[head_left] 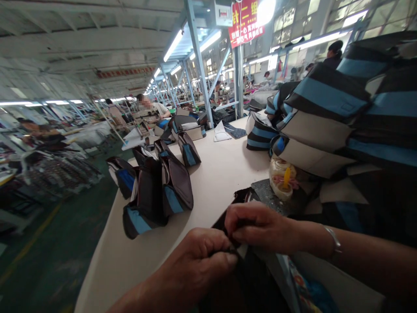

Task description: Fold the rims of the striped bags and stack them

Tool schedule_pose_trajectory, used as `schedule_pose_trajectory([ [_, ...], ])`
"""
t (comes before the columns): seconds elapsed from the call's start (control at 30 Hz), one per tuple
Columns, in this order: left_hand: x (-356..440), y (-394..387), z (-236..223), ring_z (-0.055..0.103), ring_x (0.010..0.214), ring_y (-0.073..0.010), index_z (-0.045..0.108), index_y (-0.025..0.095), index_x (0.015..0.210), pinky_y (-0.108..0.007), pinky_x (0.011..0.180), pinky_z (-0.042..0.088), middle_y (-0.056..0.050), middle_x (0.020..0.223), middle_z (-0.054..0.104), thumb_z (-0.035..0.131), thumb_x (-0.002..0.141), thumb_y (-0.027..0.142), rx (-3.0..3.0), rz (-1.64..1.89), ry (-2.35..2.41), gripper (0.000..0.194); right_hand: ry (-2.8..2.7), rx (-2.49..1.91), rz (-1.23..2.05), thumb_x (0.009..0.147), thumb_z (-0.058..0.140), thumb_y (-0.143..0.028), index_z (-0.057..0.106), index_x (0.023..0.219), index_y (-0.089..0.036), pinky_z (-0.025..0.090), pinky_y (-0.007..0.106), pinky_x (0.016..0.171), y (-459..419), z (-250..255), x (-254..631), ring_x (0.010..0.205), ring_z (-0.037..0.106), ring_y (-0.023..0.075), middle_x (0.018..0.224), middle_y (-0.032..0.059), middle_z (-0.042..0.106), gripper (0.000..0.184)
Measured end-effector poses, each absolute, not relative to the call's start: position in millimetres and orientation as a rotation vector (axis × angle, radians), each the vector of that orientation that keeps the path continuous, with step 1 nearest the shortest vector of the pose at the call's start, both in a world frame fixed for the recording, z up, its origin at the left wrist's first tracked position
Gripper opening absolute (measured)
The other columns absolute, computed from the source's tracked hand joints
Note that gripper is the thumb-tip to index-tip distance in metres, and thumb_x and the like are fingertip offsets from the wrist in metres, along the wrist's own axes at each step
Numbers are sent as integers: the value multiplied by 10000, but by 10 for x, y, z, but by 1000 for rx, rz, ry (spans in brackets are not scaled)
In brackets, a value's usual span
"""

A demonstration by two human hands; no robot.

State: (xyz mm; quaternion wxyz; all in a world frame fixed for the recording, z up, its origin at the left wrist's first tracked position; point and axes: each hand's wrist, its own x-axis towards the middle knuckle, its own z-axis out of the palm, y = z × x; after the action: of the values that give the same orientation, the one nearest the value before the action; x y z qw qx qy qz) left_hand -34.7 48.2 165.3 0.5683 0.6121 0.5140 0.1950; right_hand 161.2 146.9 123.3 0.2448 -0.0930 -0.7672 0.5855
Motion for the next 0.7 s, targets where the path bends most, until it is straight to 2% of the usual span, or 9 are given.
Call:
schedule_pose_trajectory([
  [0.1,-331,464,1684,324,650,-110,491,162,719,-261,565,263,32,694,379,508,900,352,1495,464,1261,263,-2181,-29,1057,883,626,-168,623,1002,-94,485,252,774,1486,1166,1712,868,595,140,961,97,630,141],
  [0.23,-291,466,1699,315,634,-104,447,167,683,-253,556,271,40,678,362,483,903,300,1514,483,1266,259,-2419,109,446,926,520,-87,599,1103,-76,504,254,793,1435,1227,1806,925,604,162,1055,132,635,194],
  [0.33,-279,466,1668,322,639,-105,436,170,681,-254,563,277,41,680,364,484,899,281,1519,481,1310,249,-2680,64,143,979,443,-139,605,1021,-91,484,290,765,1360,1341,1829,843,566,175,976,107,617,174],
  [0.43,-265,464,1646,345,667,-111,441,168,690,-254,576,286,32,704,384,479,904,295,1540,457,1305,252,-2824,18,47,979,415,-161,584,902,-125,439,301,674,1322,1419,1796,733,495,172,849,70,562,189],
  [0.53,-236,469,1663,341,673,-113,432,168,696,-255,578,286,28,718,381,459,913,301,1559,432,1287,256,-2803,-22,198,902,462,-131,573,884,-127,364,291,581,1379,1401,1712,693,463,162,832,64,559,112],
  [0.63,-210,474,1696,321,651,-110,398,174,674,-265,567,267,32,695,348,463,898,311,1597,421,1299,271,-2624,-115,748,826,496,-111,581,875,-126,362,249,586,1509,1315,1634,663,467,124,786,34,575,99],
  [0.7,-212,471,1705,332,641,-111,409,173,665,-272,561,259,31,682,358,466,884,320,1609,394,1312,271,-2475,-169,1210,877,497,-155,582,864,-126,408,231,634,1592,1262,1625,669,487,107,759,16,578,91],
])
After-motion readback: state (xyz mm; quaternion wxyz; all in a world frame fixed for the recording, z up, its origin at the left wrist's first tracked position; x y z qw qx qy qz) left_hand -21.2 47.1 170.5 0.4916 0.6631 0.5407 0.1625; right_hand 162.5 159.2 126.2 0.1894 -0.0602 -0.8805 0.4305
